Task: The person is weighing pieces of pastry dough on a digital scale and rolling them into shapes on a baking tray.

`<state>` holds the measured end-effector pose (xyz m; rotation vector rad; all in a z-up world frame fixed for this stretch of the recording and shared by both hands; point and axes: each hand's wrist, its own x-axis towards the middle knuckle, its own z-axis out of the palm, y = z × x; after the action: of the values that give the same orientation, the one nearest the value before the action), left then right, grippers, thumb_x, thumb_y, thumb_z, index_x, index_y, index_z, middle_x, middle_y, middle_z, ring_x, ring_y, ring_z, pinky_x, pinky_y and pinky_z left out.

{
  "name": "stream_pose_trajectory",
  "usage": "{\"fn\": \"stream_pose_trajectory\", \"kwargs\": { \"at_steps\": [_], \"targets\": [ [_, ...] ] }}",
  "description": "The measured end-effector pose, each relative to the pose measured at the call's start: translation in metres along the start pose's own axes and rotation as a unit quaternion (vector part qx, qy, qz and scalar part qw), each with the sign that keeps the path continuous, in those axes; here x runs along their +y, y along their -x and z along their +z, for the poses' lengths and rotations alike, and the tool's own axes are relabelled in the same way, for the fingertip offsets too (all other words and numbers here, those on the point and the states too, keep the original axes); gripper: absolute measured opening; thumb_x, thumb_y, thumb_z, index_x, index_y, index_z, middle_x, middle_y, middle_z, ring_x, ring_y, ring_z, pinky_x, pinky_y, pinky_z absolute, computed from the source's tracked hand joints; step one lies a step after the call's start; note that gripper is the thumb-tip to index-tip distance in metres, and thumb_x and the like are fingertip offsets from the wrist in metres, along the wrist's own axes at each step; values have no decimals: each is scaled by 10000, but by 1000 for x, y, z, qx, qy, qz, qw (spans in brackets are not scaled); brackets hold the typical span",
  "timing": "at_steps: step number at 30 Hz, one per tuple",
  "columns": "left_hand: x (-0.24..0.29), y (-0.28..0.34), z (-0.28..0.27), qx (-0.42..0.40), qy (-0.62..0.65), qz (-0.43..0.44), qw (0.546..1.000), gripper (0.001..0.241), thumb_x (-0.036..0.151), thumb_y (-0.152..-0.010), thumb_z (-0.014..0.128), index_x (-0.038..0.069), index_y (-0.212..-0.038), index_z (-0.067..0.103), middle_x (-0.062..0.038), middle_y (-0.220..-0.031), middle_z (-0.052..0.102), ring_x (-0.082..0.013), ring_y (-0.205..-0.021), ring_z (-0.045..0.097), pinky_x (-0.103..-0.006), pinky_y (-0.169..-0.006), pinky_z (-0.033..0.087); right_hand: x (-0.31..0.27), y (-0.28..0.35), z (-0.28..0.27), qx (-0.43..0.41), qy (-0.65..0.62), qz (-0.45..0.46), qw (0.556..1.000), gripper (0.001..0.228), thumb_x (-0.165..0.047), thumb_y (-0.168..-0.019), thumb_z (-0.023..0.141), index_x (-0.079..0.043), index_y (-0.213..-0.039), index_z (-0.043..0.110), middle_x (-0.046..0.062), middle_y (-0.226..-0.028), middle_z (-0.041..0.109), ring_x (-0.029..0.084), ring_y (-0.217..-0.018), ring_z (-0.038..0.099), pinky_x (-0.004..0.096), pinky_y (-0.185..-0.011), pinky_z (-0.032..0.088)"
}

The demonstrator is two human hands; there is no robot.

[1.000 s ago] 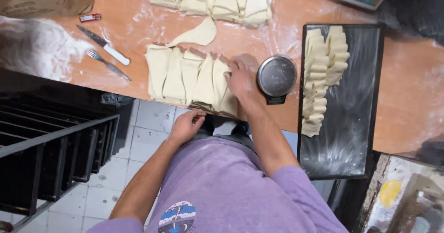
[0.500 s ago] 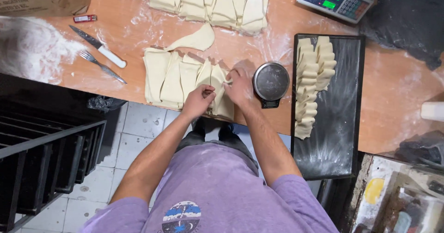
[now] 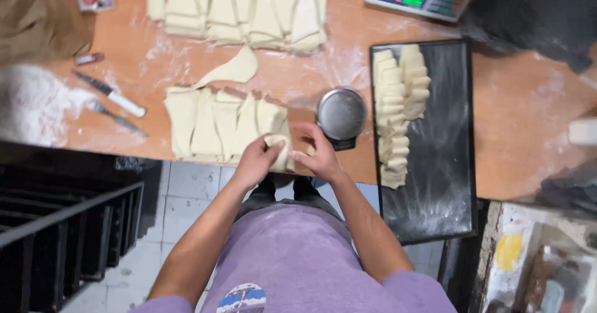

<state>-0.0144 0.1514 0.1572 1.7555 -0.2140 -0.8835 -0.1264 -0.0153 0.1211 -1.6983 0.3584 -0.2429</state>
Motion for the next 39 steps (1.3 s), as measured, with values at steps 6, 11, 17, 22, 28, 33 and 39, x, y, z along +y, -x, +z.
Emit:
{"fn": "stream_pose_trajectory", "kwargs": {
  "at_steps": [6,11,17,22,28,33,39],
  "targets": [
    [91,-3,73,-37,-338,137,931,404,418,-1045,544,23,-1052,628,-229,-819,706,-404,-806,699,-494,-699,526,73,10,-35,-206,-359,220,883,570,-366,-1024,638,-44,-1478,512,23,-1291,675,99,-1138,660,271,-968,551],
    [70,-77,101,-22,-492,140,859,489,501,-1036,517,30,-1018,649,-252,-802,694,-473,-804,677,-570,-700,515,40,38,-98,-117,-314,275,901,409,-369,-1007,650,-58,-1272,643,-6,-834,627,91,-662,588,275,-567,485],
    [17,-175,132,-4,-498,129,857,511,527,-1031,535,41,-1001,689,-253,-885,714,-463,-875,680,-560,-781,527,45,70,-186,48,108,315,942,337,-389,-976,639,-85,-1028,774,-15,-634,651,93,-571,615,283,-537,468],
    [-1,-185,157,-18,-446,115,887,440,462,-969,622,43,-1102,652,-242,-994,726,-446,-941,676,-541,-824,523,79,50,-174,114,178,318,924,324,-414,-942,663,-151,-1102,761,-1,-755,729,118,-686,693,308,-625,512],
    [-38,-164,138,57,-378,149,912,473,275,-870,698,3,-1243,592,-247,-1191,675,-422,-1057,655,-496,-884,514,118,8,-146,104,220,248,938,342,-277,-909,700,-96,-1199,716,123,-1051,761,278,-930,717,401,-807,544],
    [-82,-164,114,28,-288,52,956,577,306,-938,685,-42,-1375,540,-249,-1282,665,-351,-1140,677,-419,-1002,518,196,-5,-119,176,140,160,961,473,-96,-924,638,-9,-1383,564,198,-1313,670,329,-1191,665,423,-992,523],
    [-96,-202,63,92,-130,61,985,572,256,-958,666,-68,-1385,463,-214,-1266,665,-303,-1131,676,-383,-990,518,170,-7,-105,130,1,186,974,604,-63,-854,558,0,-1449,473,182,-1381,634,319,-1253,679,406,-1073,496]
  ]
}}
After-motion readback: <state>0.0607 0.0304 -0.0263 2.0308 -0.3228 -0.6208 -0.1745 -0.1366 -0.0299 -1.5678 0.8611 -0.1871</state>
